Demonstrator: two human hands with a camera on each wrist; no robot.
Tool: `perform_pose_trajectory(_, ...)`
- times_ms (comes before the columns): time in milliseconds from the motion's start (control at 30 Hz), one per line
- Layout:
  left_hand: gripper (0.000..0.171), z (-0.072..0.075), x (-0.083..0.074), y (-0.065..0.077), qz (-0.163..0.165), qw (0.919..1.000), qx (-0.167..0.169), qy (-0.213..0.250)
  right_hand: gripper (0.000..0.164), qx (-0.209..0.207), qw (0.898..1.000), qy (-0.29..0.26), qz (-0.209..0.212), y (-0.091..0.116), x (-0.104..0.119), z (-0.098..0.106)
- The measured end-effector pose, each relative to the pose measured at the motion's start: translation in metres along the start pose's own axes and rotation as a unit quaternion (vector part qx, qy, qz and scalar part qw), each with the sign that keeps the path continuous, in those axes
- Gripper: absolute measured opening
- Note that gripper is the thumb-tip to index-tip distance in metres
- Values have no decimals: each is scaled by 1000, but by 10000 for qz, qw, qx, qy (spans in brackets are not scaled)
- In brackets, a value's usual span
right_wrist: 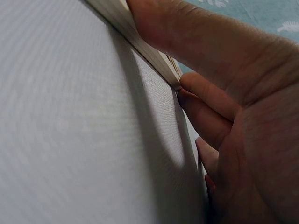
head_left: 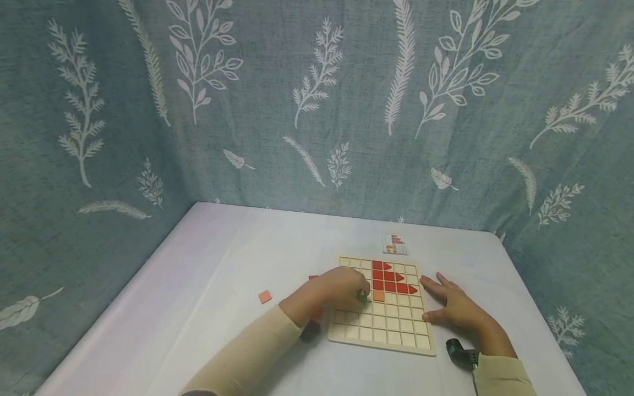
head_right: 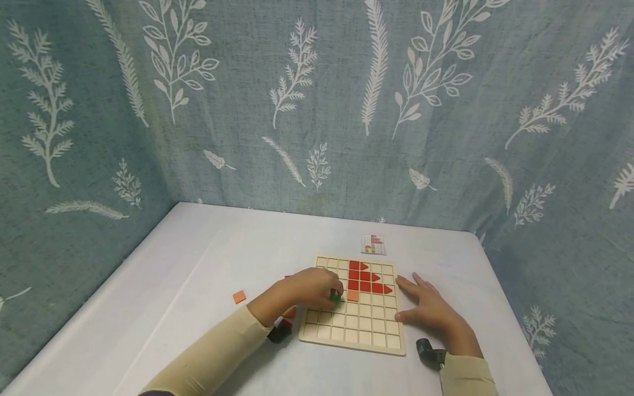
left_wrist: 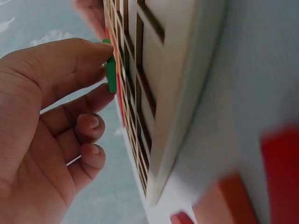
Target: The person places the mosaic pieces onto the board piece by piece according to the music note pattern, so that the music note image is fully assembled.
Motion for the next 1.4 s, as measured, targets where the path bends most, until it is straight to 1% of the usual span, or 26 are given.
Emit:
perform_pose_trajectory(67,21,-2,-4,-3,-13,10000,12,-48,111,-10,10000,27,33,0,0,0)
perform_pose_trajectory(167,22,-6,-10,-7,28,10000,47,12,111,-10,10000,35,36,0,0,1)
perform_pose_trajectory(233,21,-7,-16,-9,38,9999,56,113,110,-5,10000,36,51,0,1,1)
perform_pose_trajectory(300,15,-7,-22,-9,13,9998,50,192,110,-16,10000,50,51,0,1,2)
perform_pose_trajectory(400,10,-8,-30,-10,12,9998,7,176,109,-39,9999,103,69,-1,0,2)
perform_pose_trajectory(500,9,-8,-34,-12,71,10000,-45,-8,109,-35,9999,108,26,-2,-1,2)
perform_pose_trajectory(600,10,-9,-35,-14,171,9998,-35,-114,110,-20,10000,89,16,-2,-2,2)
perform_pose_trajectory(700,12,-8,-35,-16,186,9996,-75,-186,110,-38,9999,84,41,-2,0,3)
perform_pose_trajectory(900,14,-8,-35,-19,114,9995,-78,-269,110,-80,9999,77,68,-3,-1,3)
perform_pose_trajectory(1133,16,-11,-37,-18,96,9998,46,-185,111,-12,10000,18,9,-3,-3,1)
perform_pose_trajectory(1300,14,-11,-37,-15,72,10000,-19,-52,111,-12,10000,23,35,-3,-4,1)
perform_pose_trajectory(1400,14,-10,-37,-14,56,10000,-23,-49,110,-12,10000,36,65,-3,-4,1)
Point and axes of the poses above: each hand's wrist, its own y-axis away from the middle knuckle, its own z-axis out of the back of the hand, x = y × z, the point moved 5 cm from there along -y, towards the middle knuckle, and after that the axes turned 3 degrees about -y, right-handed, at the moved point
